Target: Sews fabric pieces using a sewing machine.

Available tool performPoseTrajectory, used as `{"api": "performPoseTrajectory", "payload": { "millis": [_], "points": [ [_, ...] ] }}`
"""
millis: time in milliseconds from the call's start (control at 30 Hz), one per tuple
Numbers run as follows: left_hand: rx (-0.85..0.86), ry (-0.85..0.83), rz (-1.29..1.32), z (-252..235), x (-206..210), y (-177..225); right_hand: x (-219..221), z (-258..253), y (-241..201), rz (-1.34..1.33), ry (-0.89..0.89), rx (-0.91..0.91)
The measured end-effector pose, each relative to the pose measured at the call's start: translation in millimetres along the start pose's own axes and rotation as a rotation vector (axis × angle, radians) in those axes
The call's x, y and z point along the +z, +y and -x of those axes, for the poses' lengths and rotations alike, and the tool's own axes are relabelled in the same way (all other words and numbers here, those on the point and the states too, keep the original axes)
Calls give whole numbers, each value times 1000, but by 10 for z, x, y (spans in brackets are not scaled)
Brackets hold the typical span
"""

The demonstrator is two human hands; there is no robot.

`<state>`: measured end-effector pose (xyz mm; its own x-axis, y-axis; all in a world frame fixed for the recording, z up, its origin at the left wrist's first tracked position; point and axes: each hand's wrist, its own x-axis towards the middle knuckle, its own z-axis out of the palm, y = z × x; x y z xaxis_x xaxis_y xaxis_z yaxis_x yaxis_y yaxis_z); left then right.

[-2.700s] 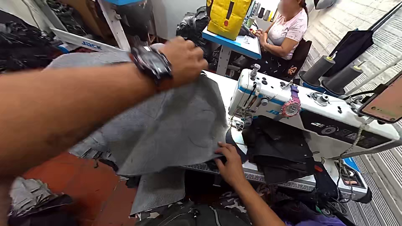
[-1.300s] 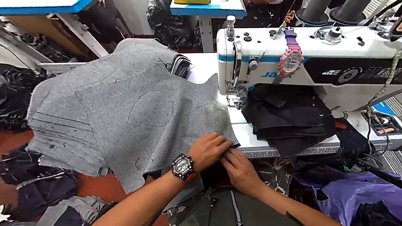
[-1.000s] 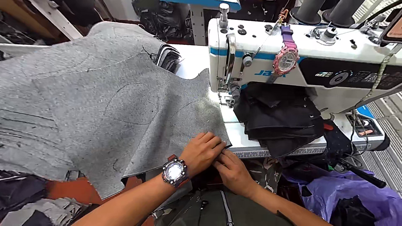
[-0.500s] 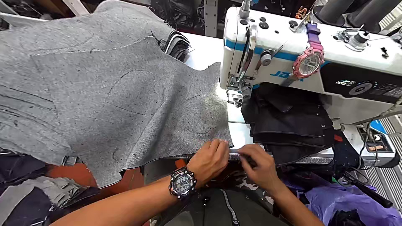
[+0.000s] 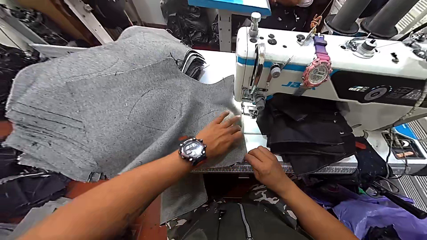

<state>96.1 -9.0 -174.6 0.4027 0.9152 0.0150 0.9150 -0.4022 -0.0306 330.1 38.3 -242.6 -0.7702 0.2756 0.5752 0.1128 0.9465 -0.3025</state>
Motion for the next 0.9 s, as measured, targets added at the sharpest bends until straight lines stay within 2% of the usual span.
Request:
{"api": "performPoseTrajectory", "payload": {
  "millis": [100, 200, 300, 400, 533, 633, 900],
  "points": [
    [63, 46, -25, -32, 99, -213, 10, 2, -6, 14, 28, 9],
    [67, 113, -6, 4, 204, -246, 33, 49, -18, 34, 64, 50],
    [-53, 177, 84, 26, 285, -120, -10, 101, 34, 39, 50, 100],
    [-207, 278, 200, 43, 365, 200, -83, 156, 101, -18, 25, 149],
    [-345, 367, 298, 27, 514, 439, -139, 146, 161, -67, -20, 96],
    [-320, 393, 291, 23, 553, 412, -140, 152, 181, -75, -34, 58],
    [-288, 377, 267, -70, 535, 127, -56, -56, 237, -80, -40, 108]
  ]
}}
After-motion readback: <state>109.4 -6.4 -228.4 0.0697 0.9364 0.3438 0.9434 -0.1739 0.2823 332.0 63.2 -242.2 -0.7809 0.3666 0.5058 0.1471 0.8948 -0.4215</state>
